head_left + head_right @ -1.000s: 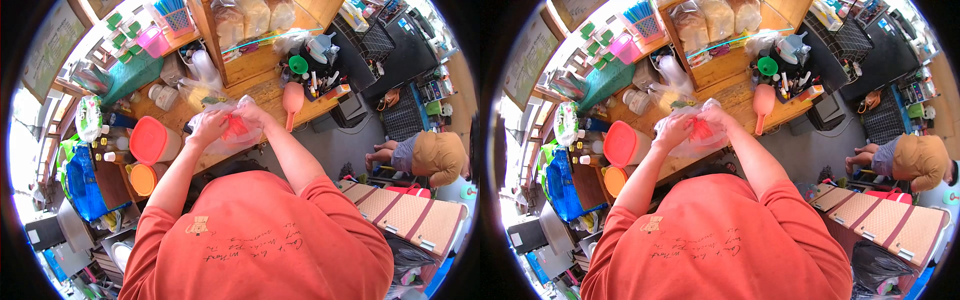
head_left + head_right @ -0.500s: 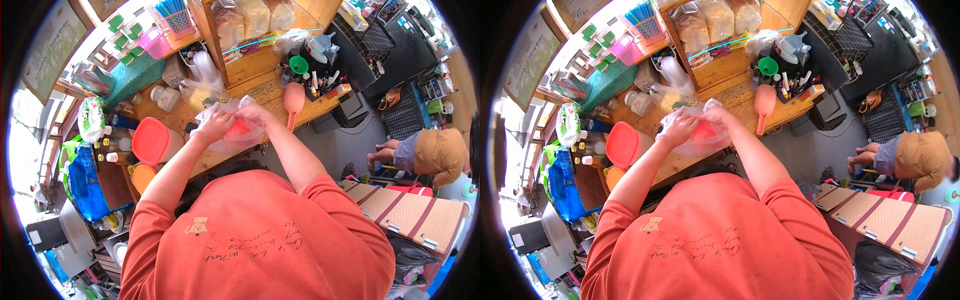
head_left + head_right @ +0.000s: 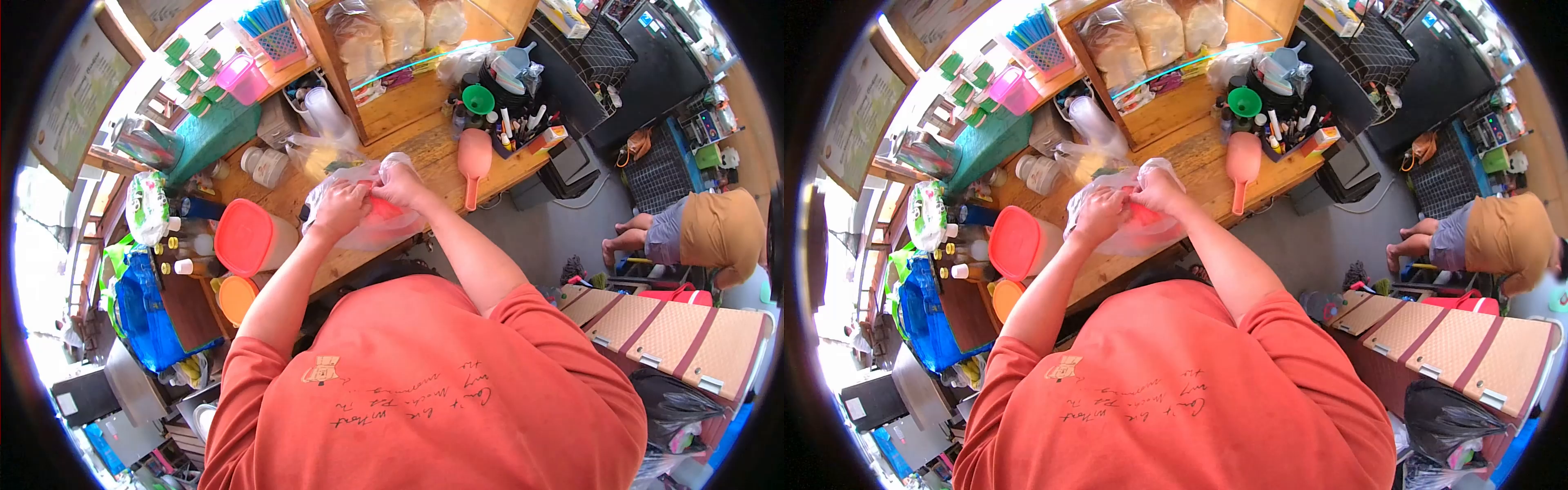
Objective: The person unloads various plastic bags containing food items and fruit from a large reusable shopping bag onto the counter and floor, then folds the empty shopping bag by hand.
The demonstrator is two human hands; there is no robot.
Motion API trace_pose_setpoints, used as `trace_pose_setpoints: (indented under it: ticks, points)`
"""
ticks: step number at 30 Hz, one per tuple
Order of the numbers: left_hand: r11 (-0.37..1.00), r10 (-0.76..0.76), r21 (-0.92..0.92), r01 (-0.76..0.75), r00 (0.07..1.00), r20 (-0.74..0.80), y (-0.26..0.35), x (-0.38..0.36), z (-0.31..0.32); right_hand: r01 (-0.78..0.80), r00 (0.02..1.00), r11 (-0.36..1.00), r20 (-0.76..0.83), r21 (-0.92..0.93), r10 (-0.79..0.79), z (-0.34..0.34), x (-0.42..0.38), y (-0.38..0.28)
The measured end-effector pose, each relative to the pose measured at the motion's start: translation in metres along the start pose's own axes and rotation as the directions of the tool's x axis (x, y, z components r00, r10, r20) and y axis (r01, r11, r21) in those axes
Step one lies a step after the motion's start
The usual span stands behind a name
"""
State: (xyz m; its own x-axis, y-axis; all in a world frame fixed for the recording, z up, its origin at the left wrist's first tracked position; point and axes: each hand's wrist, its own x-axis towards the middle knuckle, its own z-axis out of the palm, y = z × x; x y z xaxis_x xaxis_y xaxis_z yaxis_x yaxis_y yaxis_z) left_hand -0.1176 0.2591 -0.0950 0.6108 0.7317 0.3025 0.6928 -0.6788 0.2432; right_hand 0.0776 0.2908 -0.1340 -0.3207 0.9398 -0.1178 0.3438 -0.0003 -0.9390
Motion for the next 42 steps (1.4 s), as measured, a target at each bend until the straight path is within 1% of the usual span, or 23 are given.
trace_pose_setpoints:
  ticks: [1,3,4,6,7,9,13,15,16,18,21,23,25,26,27,28,30,32,34,37,39,41,42]
  points:
    - [1.000,0.002,0.000,-0.002,1.000,0.001,0.003,-0.002,0.001,0.000,1.000,1.000,-0.002,0.001,0.000,-0.001,0.000,-0.002]
    - [0.939,-0.248,-0.264,0.220,0.965,-0.081,0.017,-0.004,-0.002,0.001,0.994,0.969,0.105,-0.247,0.026,-0.001,0.006,0.005]
    - [0.940,-0.245,-0.265,0.216,0.966,-0.079,0.018,-0.005,0.001,-0.001,0.995,0.969,0.101,-0.246,0.027,0.002,0.008,0.013]
    - [0.795,-0.500,-0.425,0.434,0.864,-0.054,0.018,-0.009,0.012,0.000,0.987,0.996,0.160,0.085,-0.013,0.011,0.015,0.032]
    - [0.795,-0.501,-0.425,0.434,0.864,-0.055,0.018,-0.009,0.015,0.001,0.987,0.996,0.161,0.085,-0.015,0.011,0.014,0.034]
    - [0.698,-0.609,-0.506,0.507,0.792,-0.046,0.022,-0.007,0.016,-0.050,0.985,0.933,0.174,0.356,-0.013,0.005,0.002,0.020]
    - [0.524,-0.648,-0.646,0.555,0.752,0.121,0.020,-0.006,0.006,-0.049,0.993,0.931,0.119,0.361,0.006,0.003,-0.001,0.029]
    - [0.348,-0.608,-0.766,0.541,0.752,0.255,0.013,-0.005,0.003,-0.067,0.985,0.917,0.171,0.392,-0.002,-0.001,-0.003,0.029]
    - [0.347,-0.611,-0.767,0.540,0.750,0.253,0.009,-0.005,0.002,-0.066,0.985,0.918,0.175,0.390,-0.003,-0.002,-0.003,0.028]
    - [0.633,-0.485,-0.563,0.532,0.839,0.247,0.009,-0.001,-0.012,0.009,0.985,0.940,0.160,0.342,-0.067,0.000,0.000,0.038]
    - [0.699,-0.402,-0.559,0.446,0.891,0.209,0.000,0.001,-0.005,0.004,0.987,0.904,0.144,0.428,-0.072,0.005,0.001,0.048]
    - [0.735,-0.337,-0.563,0.379,0.924,0.182,-0.006,0.000,-0.001,0.118,0.987,0.908,0.050,0.402,-0.150,0.030,0.023,0.096]
    - [0.722,-0.345,-0.548,0.422,0.907,0.243,0.001,0.006,-0.008,0.258,0.966,0.965,-0.007,-0.046,-0.258,0.021,0.022,0.083]
    - [0.712,-0.359,-0.558,0.426,0.904,0.232,0.002,0.006,-0.004,0.290,0.957,0.957,0.001,-0.016,-0.290,0.015,0.018,0.077]
    - [0.745,-0.366,-0.525,0.412,0.910,0.195,0.002,0.006,0.001,0.443,0.881,0.852,-0.043,-0.279,-0.472,0.013,0.022,0.083]
    - [0.704,-0.383,-0.573,0.420,0.904,0.191,0.002,0.004,0.006,0.259,0.966,0.956,-0.035,0.141,-0.256,0.006,-0.003,0.045]
    - [0.678,-0.382,-0.607,0.414,0.904,0.191,0.005,0.005,0.010,0.195,0.979,0.949,0.001,0.248,-0.201,0.013,0.002,0.049]
    - [0.517,-0.494,-0.653,0.553,0.816,0.299,0.002,0.005,0.010,0.183,0.983,0.931,-0.029,0.317,-0.183,0.017,0.002,0.050]
    - [0.542,-0.472,-0.672,0.505,0.844,0.254,0.006,0.007,0.009,0.148,0.987,0.899,-0.010,0.413,-0.158,0.020,0.005,0.057]
    - [0.647,-0.423,-0.625,0.436,0.888,0.181,0.000,0.003,0.015,0.227,0.971,0.959,0.030,0.170,-0.235,0.006,-0.005,0.045]
    - [0.683,-0.411,-0.557,0.473,0.879,0.243,-0.003,0.003,0.016,0.196,0.978,0.961,0.025,0.194,-0.205,0.009,-0.003,0.051]
    - [0.664,-0.407,-0.574,0.479,0.876,0.260,0.003,0.007,0.011,0.212,0.977,0.974,0.053,-0.080,-0.208,0.014,0.003,0.056]
    - [0.598,-0.424,-0.608,0.523,0.850,0.314,0.010,0.009,0.005,0.212,0.977,0.974,0.049,-0.079,-0.209,0.008,-0.005,0.042]
